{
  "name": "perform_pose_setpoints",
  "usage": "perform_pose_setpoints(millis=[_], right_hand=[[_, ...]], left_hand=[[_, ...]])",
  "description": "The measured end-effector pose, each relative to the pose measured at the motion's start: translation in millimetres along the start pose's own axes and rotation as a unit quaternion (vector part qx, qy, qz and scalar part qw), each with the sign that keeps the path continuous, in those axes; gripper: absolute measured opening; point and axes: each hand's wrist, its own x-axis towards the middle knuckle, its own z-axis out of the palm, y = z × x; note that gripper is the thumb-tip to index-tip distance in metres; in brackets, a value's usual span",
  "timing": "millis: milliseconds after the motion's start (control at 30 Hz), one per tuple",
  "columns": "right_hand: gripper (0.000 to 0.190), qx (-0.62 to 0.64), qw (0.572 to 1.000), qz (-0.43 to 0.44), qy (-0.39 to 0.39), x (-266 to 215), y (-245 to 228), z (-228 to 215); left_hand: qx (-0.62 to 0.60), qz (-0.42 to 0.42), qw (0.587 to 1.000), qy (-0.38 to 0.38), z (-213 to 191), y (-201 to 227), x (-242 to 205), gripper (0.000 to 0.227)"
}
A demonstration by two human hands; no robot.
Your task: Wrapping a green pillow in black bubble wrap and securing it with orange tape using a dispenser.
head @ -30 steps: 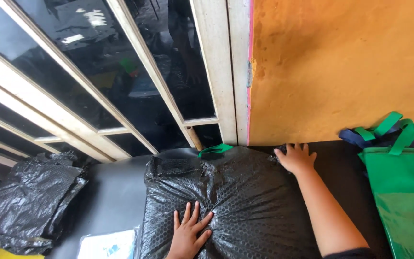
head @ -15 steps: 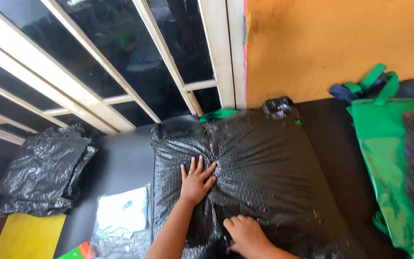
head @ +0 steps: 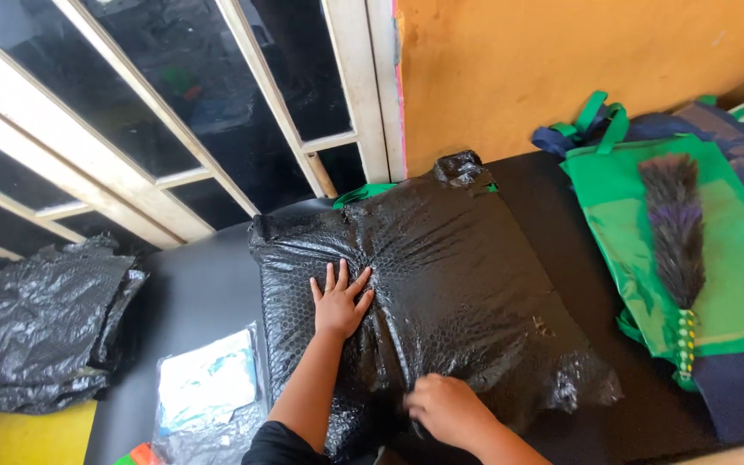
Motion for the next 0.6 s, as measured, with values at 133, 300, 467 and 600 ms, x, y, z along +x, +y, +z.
perform_pose_setpoints(millis=[133,300,467,600], right_hand=[[0.062,0.067,0.975,0.116,-0.175,-8.8,-20.6,19.3],[0.031,0.243,0.957,0.159,-0.011,-21.0,-13.2,48.2],[0.035,0.133,0.963,0.088,0.215,5.2,-40.6,-17.3],[0.054,-0.006,0.976,0.059,0.211,71.4,-28.3,-22.2]], left_hand=[[0.006,0.002,1.0,-0.01,-2.8,-0.8,1.4,0.062],[0.017,0.003,0.999,-0.035,-3.7,-2.7,1.3,0.061],[0.021,0.009,0.999,-0.025,-1.8,-4.3,3.9,0.06],[0.005,0.012,1.0,-0.029,-9.1,-1.8,-2.2,0.061]])
